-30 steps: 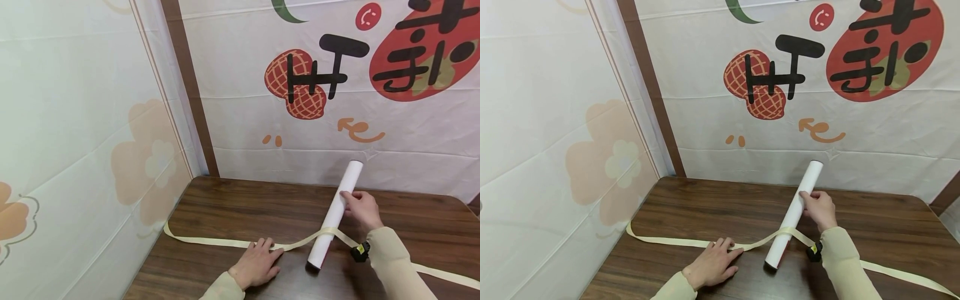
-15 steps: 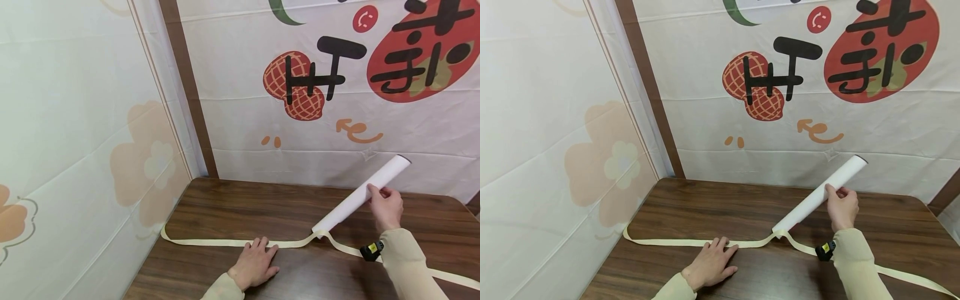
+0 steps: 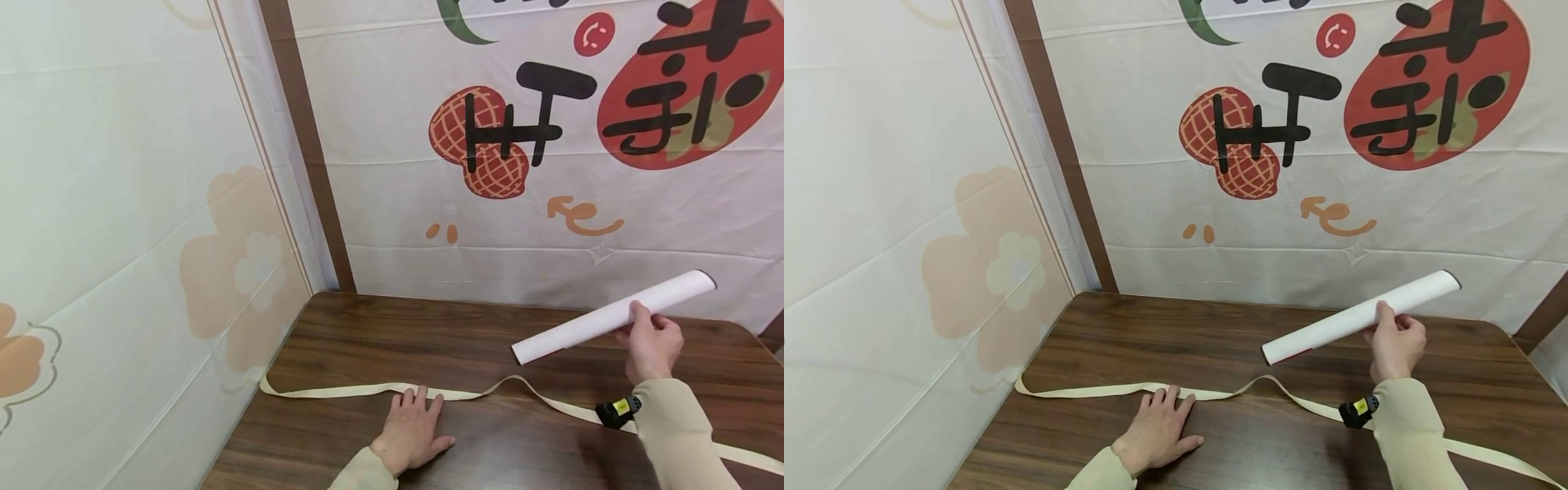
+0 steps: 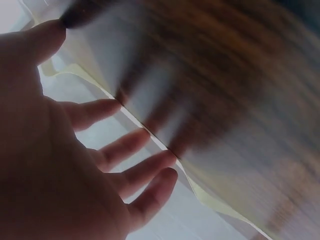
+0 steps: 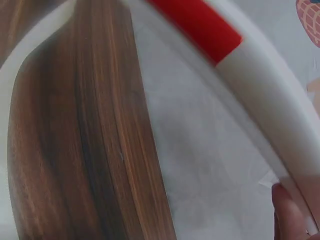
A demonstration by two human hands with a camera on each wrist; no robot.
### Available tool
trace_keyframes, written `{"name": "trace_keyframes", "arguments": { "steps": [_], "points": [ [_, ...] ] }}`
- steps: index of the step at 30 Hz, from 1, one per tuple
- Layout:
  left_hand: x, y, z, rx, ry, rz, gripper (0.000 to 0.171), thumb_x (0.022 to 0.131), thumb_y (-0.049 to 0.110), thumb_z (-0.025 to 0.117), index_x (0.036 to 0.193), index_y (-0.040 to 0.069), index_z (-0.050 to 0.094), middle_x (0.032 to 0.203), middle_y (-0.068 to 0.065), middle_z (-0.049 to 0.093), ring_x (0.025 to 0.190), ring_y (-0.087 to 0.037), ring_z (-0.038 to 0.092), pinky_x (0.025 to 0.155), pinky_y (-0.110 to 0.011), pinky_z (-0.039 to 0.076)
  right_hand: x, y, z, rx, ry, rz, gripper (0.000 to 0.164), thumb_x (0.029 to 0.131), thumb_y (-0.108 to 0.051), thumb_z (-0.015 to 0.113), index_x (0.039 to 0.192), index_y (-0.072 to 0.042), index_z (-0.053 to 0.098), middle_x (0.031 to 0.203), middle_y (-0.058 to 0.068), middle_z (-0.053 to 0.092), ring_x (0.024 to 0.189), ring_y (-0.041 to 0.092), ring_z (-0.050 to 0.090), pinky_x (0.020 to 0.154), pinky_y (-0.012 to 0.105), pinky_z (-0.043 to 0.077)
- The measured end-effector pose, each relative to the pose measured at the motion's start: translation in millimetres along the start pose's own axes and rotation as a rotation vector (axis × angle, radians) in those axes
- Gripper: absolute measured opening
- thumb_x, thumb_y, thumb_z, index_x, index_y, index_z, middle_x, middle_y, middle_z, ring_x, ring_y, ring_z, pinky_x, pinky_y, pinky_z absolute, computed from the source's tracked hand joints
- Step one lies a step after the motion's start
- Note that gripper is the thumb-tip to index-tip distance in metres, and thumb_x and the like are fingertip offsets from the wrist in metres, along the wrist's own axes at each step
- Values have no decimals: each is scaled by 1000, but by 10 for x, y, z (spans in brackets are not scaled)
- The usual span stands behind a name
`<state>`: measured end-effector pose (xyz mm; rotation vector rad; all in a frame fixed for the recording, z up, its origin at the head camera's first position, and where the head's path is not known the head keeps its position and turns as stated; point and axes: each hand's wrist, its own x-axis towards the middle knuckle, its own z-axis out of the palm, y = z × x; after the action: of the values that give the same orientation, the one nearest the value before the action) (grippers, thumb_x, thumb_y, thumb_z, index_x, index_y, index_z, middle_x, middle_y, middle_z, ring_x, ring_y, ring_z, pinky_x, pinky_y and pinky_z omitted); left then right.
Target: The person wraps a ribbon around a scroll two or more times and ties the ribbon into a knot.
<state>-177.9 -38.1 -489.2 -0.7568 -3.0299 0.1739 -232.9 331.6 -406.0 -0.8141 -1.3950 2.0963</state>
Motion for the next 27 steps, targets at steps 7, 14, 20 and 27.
{"name": "trace_keyframes", "arguments": {
  "steps": [7,14,20,27],
  "points": [
    [-6,-5,35,34,5,-50,73,81,75,50,137,28,51,128,-13,51,117,-36,50,87,-44,39,-11,60,-10,-74,-57,76,21,90,-31,65,88,-12,56,57,-6,59,49,3,59,46,21,51],
    [-15,-10,44,10,-26,-79,77,81,76,48,142,28,47,139,-19,49,127,-41,46,95,-49,39,-47,158,41,-223,-184,70,32,90,-35,64,100,-6,56,63,-8,60,56,2,61,53,22,54],
    [-11,-16,42,-9,-35,-82,75,81,76,48,143,33,45,142,-20,47,129,-42,45,98,-50,37,-95,271,116,-423,-299,-15,68,93,-38,59,135,12,40,70,-12,57,62,-1,60,58,22,55],
    [-10,-28,44,0,-5,-75,73,80,76,48,142,37,46,140,-20,48,127,-43,46,94,-50,38,-175,366,240,-609,-426,-83,72,94,-44,56,136,13,41,85,-3,61,67,-2,61,64,25,57]
  ]
}}
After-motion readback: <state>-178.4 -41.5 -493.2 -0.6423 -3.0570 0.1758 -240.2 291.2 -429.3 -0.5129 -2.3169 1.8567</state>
